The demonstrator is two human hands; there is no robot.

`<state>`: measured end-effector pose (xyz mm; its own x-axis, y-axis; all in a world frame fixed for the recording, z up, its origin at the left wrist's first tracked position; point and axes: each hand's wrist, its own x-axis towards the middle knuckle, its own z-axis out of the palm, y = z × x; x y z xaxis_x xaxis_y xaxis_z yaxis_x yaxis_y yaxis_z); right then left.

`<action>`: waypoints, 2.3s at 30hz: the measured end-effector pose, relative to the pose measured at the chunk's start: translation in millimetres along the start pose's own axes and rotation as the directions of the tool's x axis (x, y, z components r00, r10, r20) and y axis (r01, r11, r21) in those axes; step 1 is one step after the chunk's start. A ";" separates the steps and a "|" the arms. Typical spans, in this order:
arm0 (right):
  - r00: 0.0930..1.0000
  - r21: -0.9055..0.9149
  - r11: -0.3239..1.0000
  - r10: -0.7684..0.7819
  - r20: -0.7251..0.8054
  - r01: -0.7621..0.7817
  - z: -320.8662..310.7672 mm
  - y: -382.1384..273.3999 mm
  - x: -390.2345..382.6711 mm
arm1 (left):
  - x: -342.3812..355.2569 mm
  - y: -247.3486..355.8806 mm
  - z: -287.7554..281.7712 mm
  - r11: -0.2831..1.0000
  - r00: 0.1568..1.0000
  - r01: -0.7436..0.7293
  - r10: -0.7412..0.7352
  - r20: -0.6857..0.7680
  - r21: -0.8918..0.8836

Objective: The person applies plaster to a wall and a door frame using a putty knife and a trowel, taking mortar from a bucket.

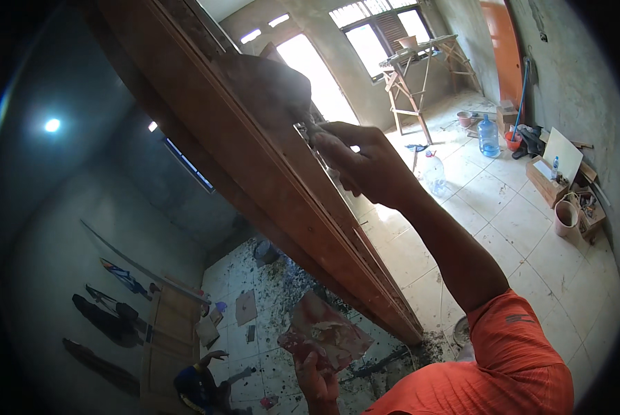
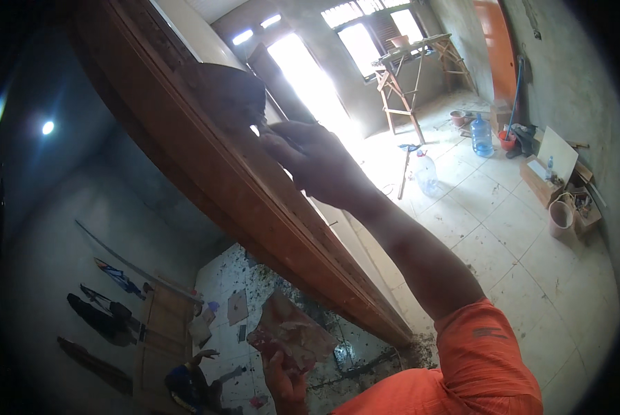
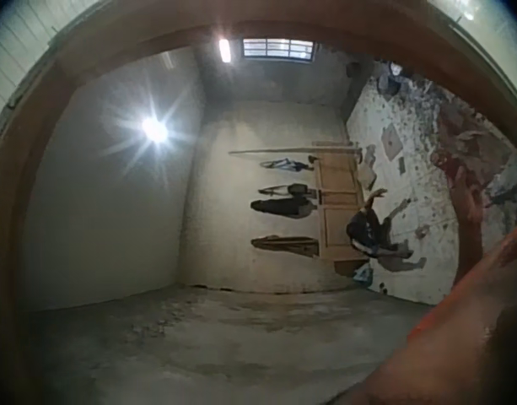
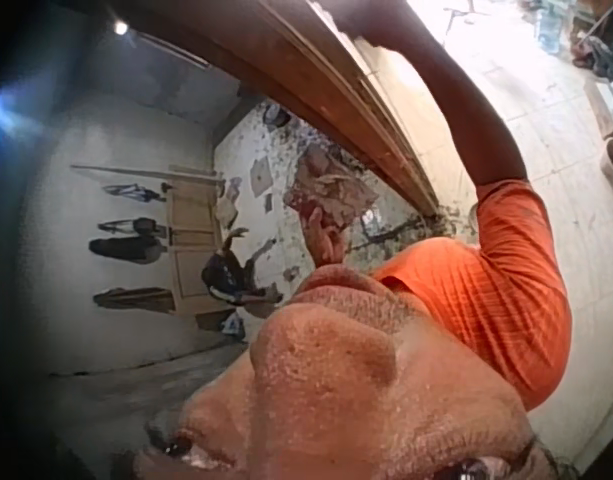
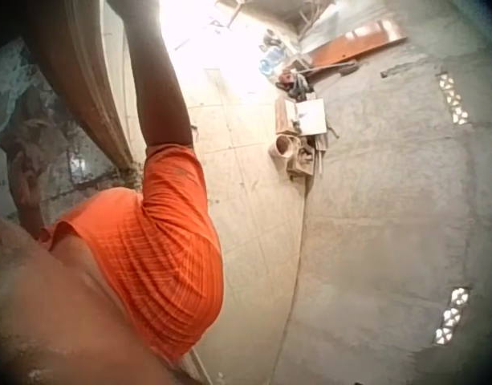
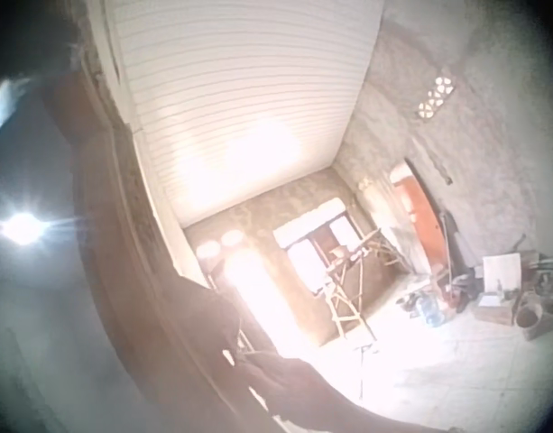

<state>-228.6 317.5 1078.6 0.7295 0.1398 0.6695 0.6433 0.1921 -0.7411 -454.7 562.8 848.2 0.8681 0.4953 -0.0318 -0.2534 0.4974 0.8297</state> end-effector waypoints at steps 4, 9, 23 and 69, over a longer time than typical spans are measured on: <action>0.998 -0.085 0.994 0.070 -0.005 -0.070 0.0 25.2 -27.5 | -5.8 -1.2 7.8 1.000 1.000 -0.026 0.026 -0.006 -0.011; 0.986 -0.163 0.977 0.152 0.064 -0.140 -6.2 90.3 -92.3 | -7.1 -7.7 7.6 0.999 0.998 -0.039 0.039 -0.039 0.002; 0.989 0.005 1.000 -0.025 0.146 0.025 -13.2 -24.3 30.0 | -21.6 -17.8 43.6 0.994 0.993 -0.104 0.102 -0.056 -0.035; 0.514 0.166 0.621 0.438 0.738 -0.766 -137.9 133.6 -175.6 | -21.1 -31.0 78.8 0.983 0.982 0.159 -0.167 -0.085 -0.089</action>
<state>-238.8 184.6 855.1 0.4855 0.8724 0.0569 -0.1982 0.1732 -0.9647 -431.5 480.8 867.0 0.8586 0.4643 -0.2171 -0.1491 0.6314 0.7610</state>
